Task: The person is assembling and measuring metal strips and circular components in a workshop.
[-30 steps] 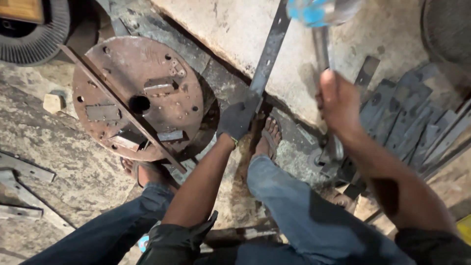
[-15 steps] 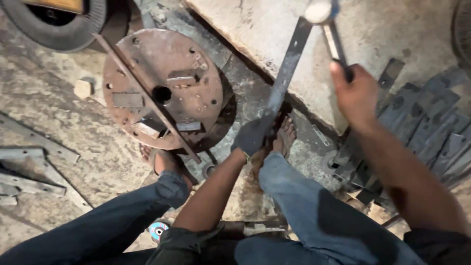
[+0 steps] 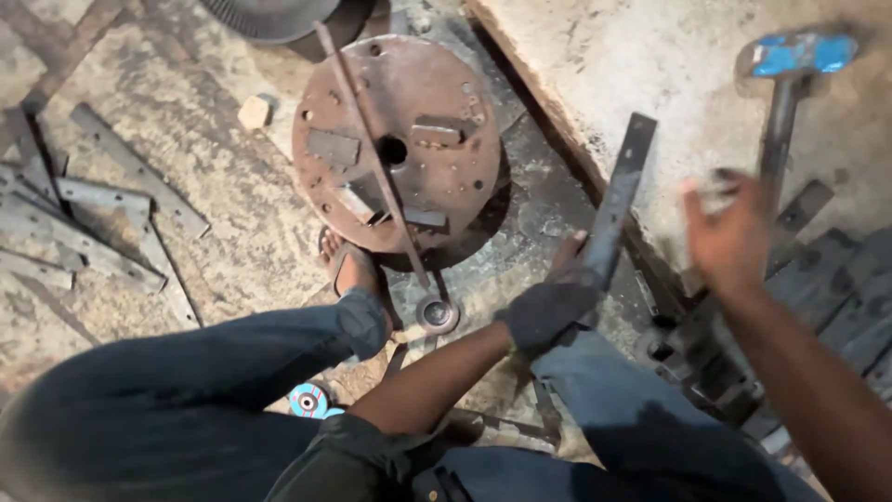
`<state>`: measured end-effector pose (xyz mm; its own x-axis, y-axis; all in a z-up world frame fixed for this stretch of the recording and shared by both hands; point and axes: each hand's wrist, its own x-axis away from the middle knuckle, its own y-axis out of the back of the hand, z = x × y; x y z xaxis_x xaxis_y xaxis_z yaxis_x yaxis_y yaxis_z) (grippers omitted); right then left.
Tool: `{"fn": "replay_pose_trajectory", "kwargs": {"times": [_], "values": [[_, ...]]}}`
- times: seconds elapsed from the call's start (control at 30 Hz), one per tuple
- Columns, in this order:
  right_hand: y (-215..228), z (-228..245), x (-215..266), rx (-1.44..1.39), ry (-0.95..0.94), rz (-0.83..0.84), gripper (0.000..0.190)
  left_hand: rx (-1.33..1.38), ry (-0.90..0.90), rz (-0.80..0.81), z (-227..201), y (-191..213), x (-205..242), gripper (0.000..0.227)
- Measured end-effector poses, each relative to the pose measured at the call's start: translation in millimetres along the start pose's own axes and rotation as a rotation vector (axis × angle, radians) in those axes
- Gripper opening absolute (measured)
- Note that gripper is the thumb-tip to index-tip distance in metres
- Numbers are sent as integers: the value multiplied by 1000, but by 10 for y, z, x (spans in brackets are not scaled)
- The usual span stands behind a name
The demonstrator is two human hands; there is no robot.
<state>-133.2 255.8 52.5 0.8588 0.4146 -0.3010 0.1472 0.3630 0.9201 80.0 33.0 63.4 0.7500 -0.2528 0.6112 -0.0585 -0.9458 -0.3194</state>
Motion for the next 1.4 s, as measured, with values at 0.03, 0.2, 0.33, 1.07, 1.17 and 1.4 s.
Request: {"fn": "replay_pose_trajectory", "kwargs": {"times": [0.03, 0.2, 0.33, 1.07, 1.17, 1.4], "values": [[137, 424, -76, -196, -222, 249, 50, -128, -104, 46, -121, -39, 25, 54], [-6, 600, 58, -244, -196, 527, 76, -575, -291, 112, 56, -289, -215, 54], [170, 817, -165, -140, -234, 692, 70, -1018, -847, -346, -112, -293, -117, 63], [2435, 2807, 481, -888, -53, 156, 56, -701, 132, -1101, -445, 2575, 698, 61], [2399, 2858, 455, -867, -84, 154, 55, -736, 97, -1177, -496, 2431, 785, 64], [2244, 2885, 355, -842, -46, 115, 56, -882, 98, -1107, -475, 2593, 502, 55]]}}
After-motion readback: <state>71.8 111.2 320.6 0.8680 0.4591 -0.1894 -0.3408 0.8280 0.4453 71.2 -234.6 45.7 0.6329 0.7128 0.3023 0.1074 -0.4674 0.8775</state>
